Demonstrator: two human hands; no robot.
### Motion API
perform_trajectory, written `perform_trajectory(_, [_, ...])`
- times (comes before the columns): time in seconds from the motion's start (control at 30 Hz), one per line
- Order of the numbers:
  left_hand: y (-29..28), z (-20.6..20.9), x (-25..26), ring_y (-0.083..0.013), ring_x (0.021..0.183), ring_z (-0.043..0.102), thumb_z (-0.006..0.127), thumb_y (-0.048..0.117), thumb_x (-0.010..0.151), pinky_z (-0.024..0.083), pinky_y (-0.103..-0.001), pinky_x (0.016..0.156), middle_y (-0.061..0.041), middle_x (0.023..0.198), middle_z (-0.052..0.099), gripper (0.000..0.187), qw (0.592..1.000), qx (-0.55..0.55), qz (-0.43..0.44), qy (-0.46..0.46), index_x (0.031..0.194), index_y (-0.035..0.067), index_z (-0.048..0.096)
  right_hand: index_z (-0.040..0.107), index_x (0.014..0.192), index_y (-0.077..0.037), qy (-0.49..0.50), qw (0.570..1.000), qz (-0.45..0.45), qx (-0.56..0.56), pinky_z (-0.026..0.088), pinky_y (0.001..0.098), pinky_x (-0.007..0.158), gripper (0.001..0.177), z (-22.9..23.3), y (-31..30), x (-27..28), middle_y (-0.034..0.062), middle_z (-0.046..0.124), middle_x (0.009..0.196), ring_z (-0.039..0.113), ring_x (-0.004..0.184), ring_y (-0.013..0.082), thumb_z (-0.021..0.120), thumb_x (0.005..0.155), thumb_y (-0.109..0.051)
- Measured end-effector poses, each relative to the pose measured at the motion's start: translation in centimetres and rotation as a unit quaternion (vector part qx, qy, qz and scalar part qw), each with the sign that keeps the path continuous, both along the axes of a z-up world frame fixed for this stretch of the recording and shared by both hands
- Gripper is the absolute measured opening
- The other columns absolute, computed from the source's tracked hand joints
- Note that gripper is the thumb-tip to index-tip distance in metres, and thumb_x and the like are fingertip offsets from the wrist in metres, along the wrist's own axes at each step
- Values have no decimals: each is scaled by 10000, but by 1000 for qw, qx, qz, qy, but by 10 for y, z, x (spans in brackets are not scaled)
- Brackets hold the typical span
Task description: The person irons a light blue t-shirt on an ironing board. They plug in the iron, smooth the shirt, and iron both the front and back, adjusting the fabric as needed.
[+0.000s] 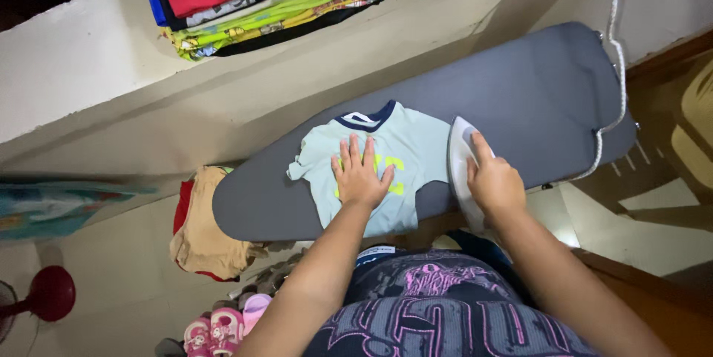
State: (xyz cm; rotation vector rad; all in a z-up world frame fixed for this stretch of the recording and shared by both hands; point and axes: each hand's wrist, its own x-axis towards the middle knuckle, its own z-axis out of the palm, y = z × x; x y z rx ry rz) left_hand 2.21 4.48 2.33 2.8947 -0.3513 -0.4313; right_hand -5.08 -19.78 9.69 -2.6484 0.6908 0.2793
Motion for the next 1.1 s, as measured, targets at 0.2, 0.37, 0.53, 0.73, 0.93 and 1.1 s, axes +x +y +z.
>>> perform_trajectory(0.2, [2,-11,1,-377,1553,94,562,626,883,57,-604,1216,-165,1686,155,870,999,-14,-1,-33,1594,192,312,483,1515,-242,-39,998,32,-33,567,555,769,523,0,-23,37,282,713,926,706,833,477,576,1002,-293])
perform_trajectory(0.37, [3,-19,-2,-378,1552,103,577,622,869,54,-612,1205,-155,1683,168,867,999,-11,3,-42,1593,216,324,453,1530,-279,-15,998,55,-37,553,566,789,551,-3,-52,62,284,706,994,696,884,479,577,995,-319])
perform_trajectory(0.53, [10,-33,13,-334,1464,386,674,514,865,328,-541,1205,-105,1564,459,675,997,-59,36,-22,1458,214,556,442,1575,-330,-11,997,52,-52,536,583,854,564,-19,-106,59,288,687,1024,679,924,490,560,1024,-314])
perform_trajectory(0.73, [52,3,61,-378,1375,434,828,345,735,394,-569,1038,-128,1458,554,643,986,-10,121,-115,1314,142,634,623,1293,-95,-275,957,-11,-92,475,539,836,369,-49,-137,89,266,628,1145,570,1038,479,681,1045,-363])
perform_trajectory(0.93, [82,-35,58,-363,1162,668,848,380,777,362,-585,1122,-206,1175,722,829,950,25,294,104,1441,40,485,713,1068,-52,-169,925,306,-145,498,487,779,422,-111,-62,71,130,730,924,644,911,348,679,654,-126])
perform_trajectory(1.1, [93,-82,53,-264,996,709,849,177,741,576,-399,870,-141,1095,759,494,863,-318,294,261,1190,33,698,765,873,-143,-98,955,269,-82,528,530,767,136,-123,-72,76,146,745,896,686,899,374,696,760,-172])
